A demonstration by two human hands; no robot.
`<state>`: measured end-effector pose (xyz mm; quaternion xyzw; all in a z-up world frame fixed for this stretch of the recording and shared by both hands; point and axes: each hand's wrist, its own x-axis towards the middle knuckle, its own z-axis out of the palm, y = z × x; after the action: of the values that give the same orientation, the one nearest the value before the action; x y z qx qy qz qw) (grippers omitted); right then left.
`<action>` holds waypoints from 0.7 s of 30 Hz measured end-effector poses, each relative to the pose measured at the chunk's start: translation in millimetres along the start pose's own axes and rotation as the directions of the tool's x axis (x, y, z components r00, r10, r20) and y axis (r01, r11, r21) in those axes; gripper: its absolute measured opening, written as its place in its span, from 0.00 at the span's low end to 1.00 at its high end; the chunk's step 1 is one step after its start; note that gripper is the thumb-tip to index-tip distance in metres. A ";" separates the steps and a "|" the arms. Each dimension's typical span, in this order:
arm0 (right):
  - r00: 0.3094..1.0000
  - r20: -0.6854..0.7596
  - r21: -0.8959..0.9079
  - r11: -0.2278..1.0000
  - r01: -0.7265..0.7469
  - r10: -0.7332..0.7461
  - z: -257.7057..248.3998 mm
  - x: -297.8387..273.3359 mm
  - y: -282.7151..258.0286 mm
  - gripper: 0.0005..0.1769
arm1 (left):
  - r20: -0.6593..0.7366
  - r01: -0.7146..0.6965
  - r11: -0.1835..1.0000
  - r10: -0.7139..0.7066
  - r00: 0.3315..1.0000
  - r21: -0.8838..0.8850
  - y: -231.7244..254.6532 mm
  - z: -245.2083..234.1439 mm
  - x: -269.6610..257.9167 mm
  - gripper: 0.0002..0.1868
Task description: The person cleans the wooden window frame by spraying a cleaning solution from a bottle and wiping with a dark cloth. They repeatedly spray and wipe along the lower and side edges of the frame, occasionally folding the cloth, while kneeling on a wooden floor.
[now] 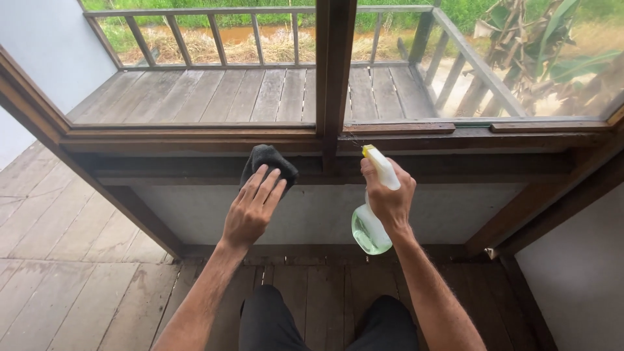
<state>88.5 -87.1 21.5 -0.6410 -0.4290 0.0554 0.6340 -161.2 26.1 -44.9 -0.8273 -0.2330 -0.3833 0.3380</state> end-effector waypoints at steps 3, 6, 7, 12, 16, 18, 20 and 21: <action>1.000 -0.009 0.005 1.000 -0.007 0.007 -7.8 -1.8 -3.9 0.16 | -0.071 0.017 0.998 -0.021 0.997 -0.061 12.0 -8.7 20.5 0.14; 0.999 -0.038 -0.027 0.999 0.025 -0.026 -21.9 2.3 7.2 0.15 | -0.121 -0.007 0.994 -0.006 0.993 -0.105 28.9 -18.6 49.2 0.14; 0.999 -0.041 -0.032 0.999 0.025 -0.026 -28.5 5.2 15.9 0.15 | -0.123 -0.006 0.994 -0.007 0.992 -0.110 35.4 -14.4 56.4 0.14; 0.986 -0.149 -0.122 0.991 0.054 -0.072 -71.0 18.6 40.8 0.17 | -0.272 -0.093 0.977 0.038 0.962 -0.194 72.6 4.8 105.9 0.13; 0.975 -0.182 -0.135 0.986 0.100 -0.124 -104.2 28.0 58.4 0.18 | -0.331 -0.148 0.963 0.067 0.941 -0.225 106.4 32.5 150.3 0.12; 0.977 -0.199 -0.148 0.988 0.052 -0.082 -119.7 31.9 64.6 0.18 | -0.368 -0.188 0.946 0.081 0.926 -0.265 126.0 41.8 176.2 0.11; 0.973 -0.224 -0.147 0.989 0.019 -0.052 -133.7 35.9 72.4 0.18 | -0.380 -0.216 0.934 0.096 0.920 -0.286 146.8 54.1 203.1 0.12; 0.970 -0.240 -0.142 0.990 -0.011 -0.023 -140.8 38.3 76.2 0.17 | -0.388 -0.237 0.924 0.108 0.915 -0.301 157.4 60.3 216.9 0.12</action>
<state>235.6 -158.0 0.8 -0.6854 -0.3535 -0.0556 0.6342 98.6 -6.3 38.2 -0.8052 -0.0213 -0.5328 0.2593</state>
